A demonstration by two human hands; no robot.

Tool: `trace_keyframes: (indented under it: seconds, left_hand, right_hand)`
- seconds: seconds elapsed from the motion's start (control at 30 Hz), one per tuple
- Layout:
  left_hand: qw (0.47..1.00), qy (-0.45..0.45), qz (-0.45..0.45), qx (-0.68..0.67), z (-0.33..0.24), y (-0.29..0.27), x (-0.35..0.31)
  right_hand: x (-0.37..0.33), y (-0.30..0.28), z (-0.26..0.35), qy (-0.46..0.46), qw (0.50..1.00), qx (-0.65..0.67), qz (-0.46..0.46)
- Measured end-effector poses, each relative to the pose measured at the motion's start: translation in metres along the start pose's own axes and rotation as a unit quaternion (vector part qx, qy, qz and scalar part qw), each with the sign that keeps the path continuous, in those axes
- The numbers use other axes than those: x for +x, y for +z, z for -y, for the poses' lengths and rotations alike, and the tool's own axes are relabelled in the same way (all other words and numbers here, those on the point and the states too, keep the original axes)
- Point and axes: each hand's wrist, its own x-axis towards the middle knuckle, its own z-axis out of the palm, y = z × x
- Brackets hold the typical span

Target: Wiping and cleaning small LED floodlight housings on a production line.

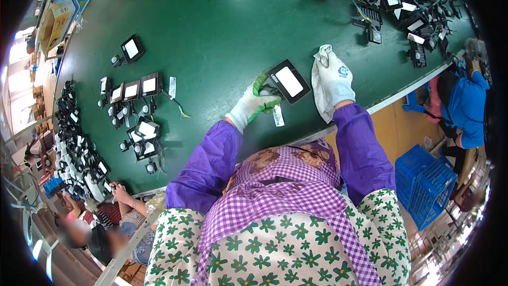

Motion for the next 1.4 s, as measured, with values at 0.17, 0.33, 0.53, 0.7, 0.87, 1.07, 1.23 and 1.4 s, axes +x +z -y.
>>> trace_keyframes:
  seconds: [0.17,0.33,0.53,0.7,0.87,1.07,1.23,1.4]
  left_hand:
    - [1.0,-0.012,-0.022,0.013,-0.002,0.003,0.0]
    - [0.998,-0.049,-0.038,-0.013,-0.032,0.019,-0.005]
    - [0.994,-0.072,-0.033,-0.077,-0.053,0.028,-0.008]
    - [0.995,-0.064,-0.016,-0.074,-0.033,0.019,-0.005]
    - [1.0,-0.018,-0.016,-0.005,-0.004,0.01,-0.003]
    - [1.0,-0.01,0.003,-0.022,-0.001,0.004,-0.003]
    - [0.999,-0.012,-0.012,-0.041,-0.003,0.008,-0.004]
    - [0.993,0.091,-0.07,0.005,0.034,0.018,0.013]
  right_hand:
    - [-0.001,0.005,-0.001,0.008,1.0,-0.014,-0.008]
    - [-0.003,0.005,0.0,0.013,1.0,-0.013,-0.016]
    - [0.004,0.009,-0.005,0.02,1.0,-0.016,-0.012]
    - [-0.001,0.003,-0.001,0.016,1.0,-0.003,-0.015]
    - [-0.017,0.002,-0.007,0.008,0.996,0.08,-0.039]
    - [-0.06,0.007,-0.003,-0.005,0.988,0.143,-0.062]
    - [-0.074,0.012,0.005,-0.023,0.995,0.094,-0.038]
    - [-0.089,0.038,0.016,-0.13,0.99,0.038,-0.03]
